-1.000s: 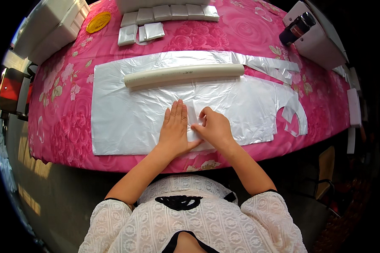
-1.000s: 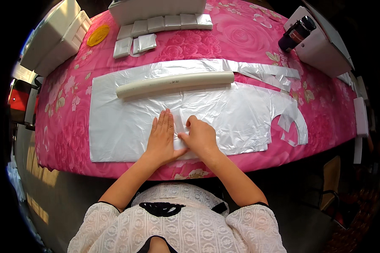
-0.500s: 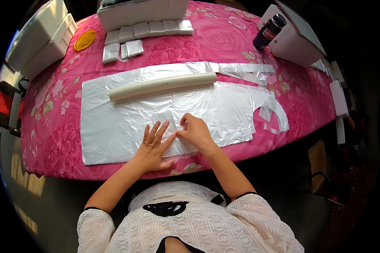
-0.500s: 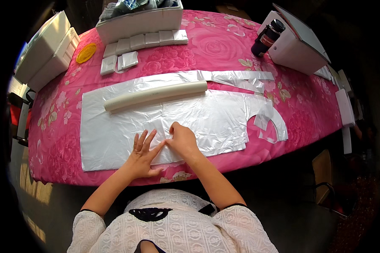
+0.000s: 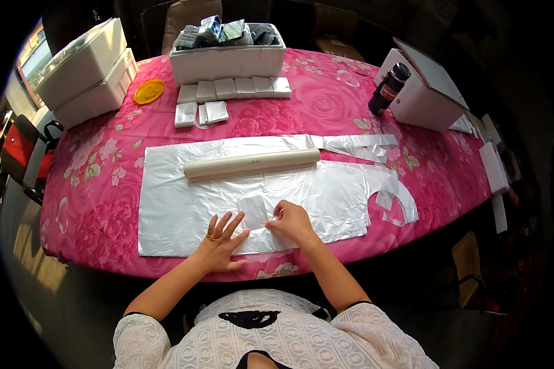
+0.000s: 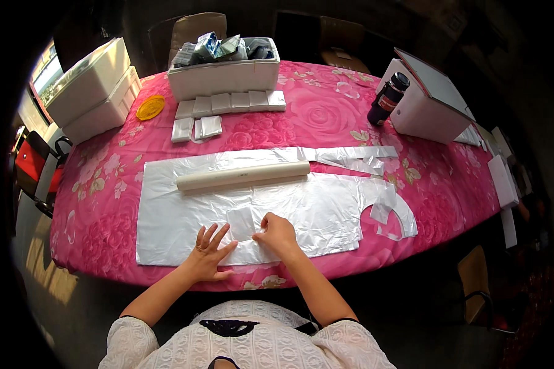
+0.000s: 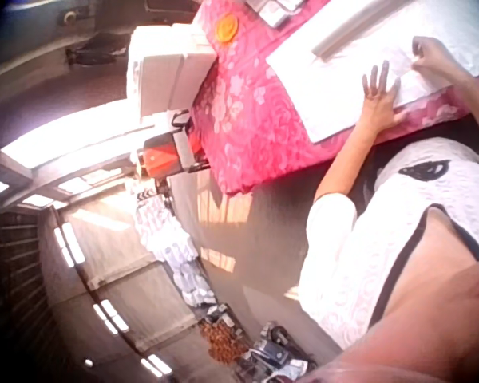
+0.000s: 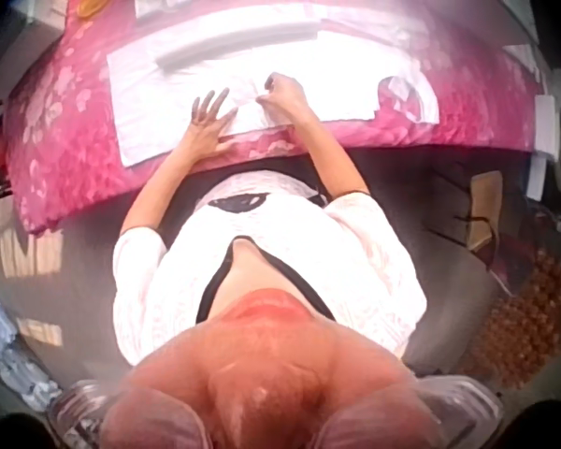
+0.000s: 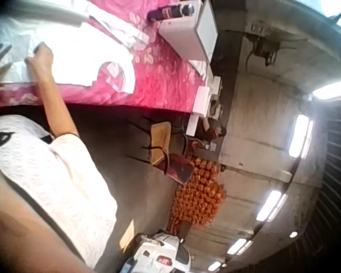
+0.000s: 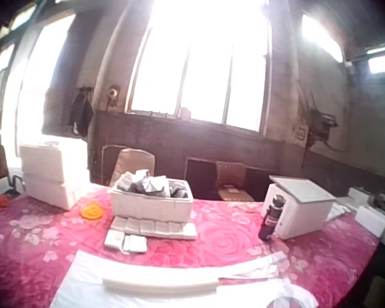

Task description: The person wraps small rectangular items in clear plastic film on a pink floral tablecloth. They place an item on the film, fold the film over it, and use a white cylindrical rolling pin to smooth and seal the package. The wrapped items are stacked on the table.

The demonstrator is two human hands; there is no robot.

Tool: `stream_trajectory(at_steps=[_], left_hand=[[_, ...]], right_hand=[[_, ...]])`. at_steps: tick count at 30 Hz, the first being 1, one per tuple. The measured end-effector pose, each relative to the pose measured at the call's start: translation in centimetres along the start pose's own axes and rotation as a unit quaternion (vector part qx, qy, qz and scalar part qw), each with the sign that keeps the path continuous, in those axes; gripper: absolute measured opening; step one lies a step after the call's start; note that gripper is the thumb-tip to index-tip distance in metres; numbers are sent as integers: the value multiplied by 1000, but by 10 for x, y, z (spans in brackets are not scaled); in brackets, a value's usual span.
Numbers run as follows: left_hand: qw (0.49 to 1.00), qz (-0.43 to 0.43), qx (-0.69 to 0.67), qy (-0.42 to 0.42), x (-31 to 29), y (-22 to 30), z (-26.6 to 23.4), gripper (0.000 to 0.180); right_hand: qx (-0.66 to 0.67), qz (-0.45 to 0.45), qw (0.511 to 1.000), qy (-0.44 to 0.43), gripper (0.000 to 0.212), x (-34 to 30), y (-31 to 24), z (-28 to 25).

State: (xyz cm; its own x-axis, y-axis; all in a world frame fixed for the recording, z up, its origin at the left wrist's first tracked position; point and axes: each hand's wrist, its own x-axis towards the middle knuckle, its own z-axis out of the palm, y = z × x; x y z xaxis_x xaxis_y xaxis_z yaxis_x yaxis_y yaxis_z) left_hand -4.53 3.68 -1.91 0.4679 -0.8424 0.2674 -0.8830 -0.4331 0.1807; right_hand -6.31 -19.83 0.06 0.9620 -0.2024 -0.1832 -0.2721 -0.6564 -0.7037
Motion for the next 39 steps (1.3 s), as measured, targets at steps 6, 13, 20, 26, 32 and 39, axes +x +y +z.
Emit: stream_trajectory(at_steps=[6, 13, 20, 26, 32, 39], left_hand=[[1000, -7, -23, 0, -5, -1, -3, 64], [980, -33, -193, 44, -15, 5, -18, 54], [635, -409, -646, -110, -96, 51, -17, 20], [424, -546, -722, 25, -124, 68, -10, 31], [500, -594, -630, -11, -125, 56, -13, 27], [885, -358, -288, -80, -64, 26, -95, 33]], right_hand=[[-8, 17, 1000, -23, 33, -4, -5, -4], [-12, -103, 991, -79, 35, 1, -22, -21], [-169, -296, 940, 13, 59, 23, -27, 41], [-97, -264, 953, -114, 63, -40, -63, 103], [-83, -346, 883, -307, 59, -81, -92, 122], [-98, -518, 807, -265, 9, -10, -108, 62]])
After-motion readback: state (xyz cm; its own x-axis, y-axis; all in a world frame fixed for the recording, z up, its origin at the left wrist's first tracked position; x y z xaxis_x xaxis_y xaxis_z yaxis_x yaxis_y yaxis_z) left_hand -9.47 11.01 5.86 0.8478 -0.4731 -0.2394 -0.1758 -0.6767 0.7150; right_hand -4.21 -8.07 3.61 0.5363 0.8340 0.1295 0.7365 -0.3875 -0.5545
